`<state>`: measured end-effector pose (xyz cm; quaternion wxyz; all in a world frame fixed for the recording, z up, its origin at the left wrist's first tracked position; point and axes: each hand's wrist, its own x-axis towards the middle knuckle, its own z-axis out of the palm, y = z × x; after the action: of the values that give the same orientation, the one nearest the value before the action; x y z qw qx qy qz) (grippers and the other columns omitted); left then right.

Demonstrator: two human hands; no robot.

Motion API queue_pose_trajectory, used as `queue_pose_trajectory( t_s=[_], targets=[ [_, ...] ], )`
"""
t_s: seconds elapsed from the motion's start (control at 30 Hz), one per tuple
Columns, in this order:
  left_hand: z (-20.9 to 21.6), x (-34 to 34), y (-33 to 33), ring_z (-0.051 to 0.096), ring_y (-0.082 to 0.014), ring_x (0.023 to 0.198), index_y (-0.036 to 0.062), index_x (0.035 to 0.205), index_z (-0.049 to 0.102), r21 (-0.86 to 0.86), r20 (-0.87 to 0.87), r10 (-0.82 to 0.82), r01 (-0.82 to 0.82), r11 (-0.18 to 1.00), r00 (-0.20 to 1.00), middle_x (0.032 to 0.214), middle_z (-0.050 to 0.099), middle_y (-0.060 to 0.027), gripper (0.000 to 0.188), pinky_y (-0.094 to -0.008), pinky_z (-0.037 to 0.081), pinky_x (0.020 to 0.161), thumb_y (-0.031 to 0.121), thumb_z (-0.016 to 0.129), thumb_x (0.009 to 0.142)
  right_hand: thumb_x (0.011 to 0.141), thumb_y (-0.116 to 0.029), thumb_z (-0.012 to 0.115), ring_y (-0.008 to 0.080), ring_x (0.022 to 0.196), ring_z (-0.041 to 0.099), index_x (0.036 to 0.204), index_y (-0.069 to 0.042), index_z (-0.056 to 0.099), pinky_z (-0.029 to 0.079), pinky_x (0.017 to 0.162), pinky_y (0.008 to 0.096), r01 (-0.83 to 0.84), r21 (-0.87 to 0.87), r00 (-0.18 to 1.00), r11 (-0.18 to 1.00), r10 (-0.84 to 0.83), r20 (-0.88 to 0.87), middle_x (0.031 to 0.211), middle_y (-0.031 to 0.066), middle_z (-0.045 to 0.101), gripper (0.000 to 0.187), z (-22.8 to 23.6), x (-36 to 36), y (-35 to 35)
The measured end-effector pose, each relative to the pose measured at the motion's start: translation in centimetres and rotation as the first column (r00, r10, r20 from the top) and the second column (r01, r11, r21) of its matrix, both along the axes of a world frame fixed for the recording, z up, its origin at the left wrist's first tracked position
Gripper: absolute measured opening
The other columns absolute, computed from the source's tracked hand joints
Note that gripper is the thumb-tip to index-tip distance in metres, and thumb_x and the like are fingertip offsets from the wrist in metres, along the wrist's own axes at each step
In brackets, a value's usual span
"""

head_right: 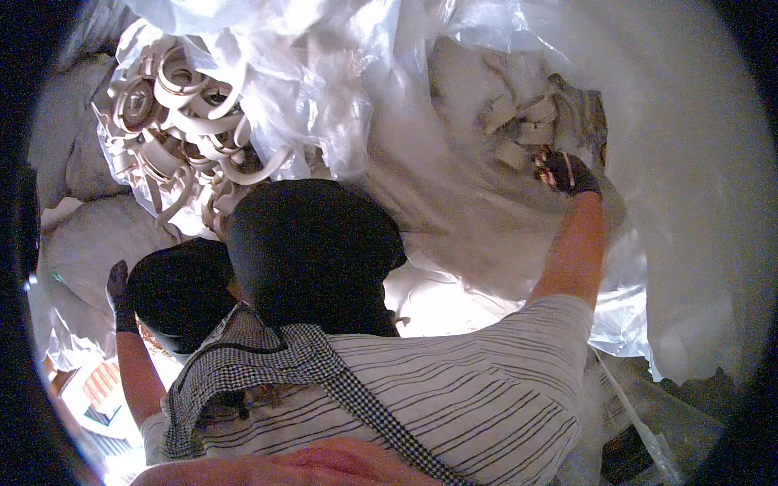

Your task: The person sits on the floor and repeatedly picks up white plastic components and copper wire rings. They insert the rings into the plastic parts by hand and place the assembled units into a nearby bag.

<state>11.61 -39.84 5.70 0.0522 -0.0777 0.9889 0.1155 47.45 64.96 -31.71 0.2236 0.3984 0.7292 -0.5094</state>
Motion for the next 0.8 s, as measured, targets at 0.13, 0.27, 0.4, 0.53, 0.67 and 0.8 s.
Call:
queue_pose_trajectory(
  t_s=[0.13,0.27,0.4,0.53,0.67,0.8],
  targets=[
    [-2.0,-2.0,-0.9,0.063,-0.0176,0.099,-0.0002,0.123,0.068,0.326,0.04,0.122,-0.128,0.937,0.992,0.111,0.071,-0.0068,0.038,-0.0312,0.049,0.092,0.031,0.066,0.1,0.094,-0.025,0.059,0.0385,0.091,0.07,0.105,-0.004,0.073,0.054,0.081,0.0449,-0.324,0.766,0.931,0.555,0.329,0.156,0.099,0.0207,0.074,0.028,-5.6,2.4,3.4],
    [-5.3,-2.7,-1.5,0.065,-0.0191,0.103,-0.0003,0.12,0.069,0.384,0.092,0.106,-0.133,0.914,0.99,0.107,0.071,-0.0083,0.036,-0.0319,0.051,0.092,0.03,0.064,0.101,0.094,-0.026,0.058,0.0389,0.096,0.07,0.105,-0.005,0.074,0.053,0.087,0.0473,-0.062,0.973,0.996,0.22,-0.053,0.075,0.103,0.0226,0.073,0.029,-5.9,6.1,13.8],
    [-1.9,-1.0,-2.2,0.067,-0.0204,0.1,-0.0008,0.119,0.069,0.3,0.118,0.071,-0.103,0.948,0.99,0.105,0.072,-0.0107,0.036,-0.0329,0.053,0.091,0.029,0.061,0.101,0.095,-0.026,0.058,0.0376,0.099,0.069,0.106,-0.004,0.073,0.052,0.091,0.0458,-0.34,0.831,0.917,0.441,-0.043,0.398,0.105,0.0226,0.072,0.029,-5.0,4.3,13.1],
    [-2.1,-1.8,-3.4,0.068,-0.0221,0.098,-0.0012,0.118,0.069,0.289,0.145,0.122,-0.16,0.944,0.982,0.106,0.073,-0.012,0.036,-0.0333,0.053,0.091,0.03,0.061,0.101,0.096,-0.026,0.057,0.0363,0.101,0.069,0.107,-0.004,0.072,0.052,0.092,0.0449,-0.17,0.817,0.949,0.55,-0.13,0.286,0.107,0.0218,0.072,0.029,-6.7,5.6,12.5],
    [-2.5,-4.6,-2.9,0.07,-0.0253,0.102,-0.0001,0.115,0.069,-0.33,0.187,-0.43,0.469,0.819,0.883,0.11,0.073,-0.0123,0.03,-0.035,0.054,0.092,0.024,0.063,0.099,0.096,-0.025,0.056,0.035,0.103,0.068,0.109,-0.003,0.072,0.051,0.093,0.044,0.028,0.797,0.979,0.604,-0.177,0.1,0.109,0.0209,0.072,0.03,-8.0,6.3,9.2],
    [-4.6,-1.2,-3.3,0.069,-0.0288,0.109,0.0015,0.119,0.067,-0.133,0.207,-0.266,0.296,0.946,0.942,0.115,0.072,-0.0137,0.026,-0.0368,0.053,0.097,0.011,0.062,0.096,0.097,-0.024,0.055,0.0337,0.105,0.067,0.111,-0.003,0.071,0.051,0.094,0.043,0.178,0.727,0.984,0.663,-0.113,-0.138,0.11,0.0201,0.071,0.03,-7.4,4.2,3.4]
  ],
)
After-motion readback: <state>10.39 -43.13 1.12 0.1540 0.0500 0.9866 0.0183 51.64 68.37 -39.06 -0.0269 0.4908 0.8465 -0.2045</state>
